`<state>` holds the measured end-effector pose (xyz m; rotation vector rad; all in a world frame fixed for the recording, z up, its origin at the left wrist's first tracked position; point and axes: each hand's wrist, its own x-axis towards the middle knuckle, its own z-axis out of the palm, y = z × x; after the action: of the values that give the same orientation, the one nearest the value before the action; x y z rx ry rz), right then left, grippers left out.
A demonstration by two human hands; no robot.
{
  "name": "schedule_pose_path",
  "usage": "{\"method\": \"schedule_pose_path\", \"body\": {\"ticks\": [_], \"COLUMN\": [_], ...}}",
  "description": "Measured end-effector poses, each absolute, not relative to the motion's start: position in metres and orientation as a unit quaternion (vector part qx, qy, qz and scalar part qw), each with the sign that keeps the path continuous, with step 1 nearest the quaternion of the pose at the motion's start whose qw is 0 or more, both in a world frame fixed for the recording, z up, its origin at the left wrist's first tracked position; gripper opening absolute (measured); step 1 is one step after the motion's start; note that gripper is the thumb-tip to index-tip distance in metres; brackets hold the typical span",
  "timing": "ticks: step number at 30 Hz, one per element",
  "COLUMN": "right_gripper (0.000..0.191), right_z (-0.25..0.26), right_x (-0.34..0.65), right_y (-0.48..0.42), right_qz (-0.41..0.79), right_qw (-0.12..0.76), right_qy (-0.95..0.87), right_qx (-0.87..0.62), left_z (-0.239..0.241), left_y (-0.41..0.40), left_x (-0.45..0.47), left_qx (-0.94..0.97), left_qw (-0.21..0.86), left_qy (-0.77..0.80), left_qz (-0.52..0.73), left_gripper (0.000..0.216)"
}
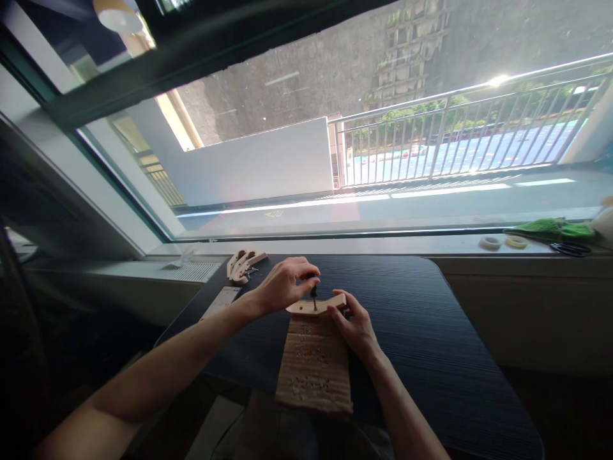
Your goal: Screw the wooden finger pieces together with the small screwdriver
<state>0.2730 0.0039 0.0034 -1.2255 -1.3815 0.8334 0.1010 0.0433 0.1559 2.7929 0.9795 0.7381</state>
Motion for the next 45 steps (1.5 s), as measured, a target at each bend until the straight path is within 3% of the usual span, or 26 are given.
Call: {"method": "schedule_pose_path", "body": {"ticks": [25, 40, 45], "right_gripper": [0.046, 0.047, 0.045], "right_z": [0.0059, 0.0069, 0.0092], "right_x": [0.2724, 0.2724, 0.2718], "right_y": [0.0035, 0.0036, 0.0027], "right_qz": [0.323, 0.329, 0.329], "right_qw": [0.528, 0.523, 0.524], "right_qy": [-0.585, -0.582, -0.579], "right_qx": [-0.524, -0.529, -0.531], "left_z": [0.1479, 0.1470, 0.1489], "left_y": [0.0472, 0.0473, 0.0456], "left_x": [0.1009, 0.1014, 0.1010], "left_qx": [0.925, 0.925, 0.918], "left_qw": [-0.003, 0.007, 0.027], "left_qy": [0.315, 0.309, 0.314], "left_qz": [0.211, 0.222, 0.240], "left_gripper": [0.031, 0.032, 0.020]}}
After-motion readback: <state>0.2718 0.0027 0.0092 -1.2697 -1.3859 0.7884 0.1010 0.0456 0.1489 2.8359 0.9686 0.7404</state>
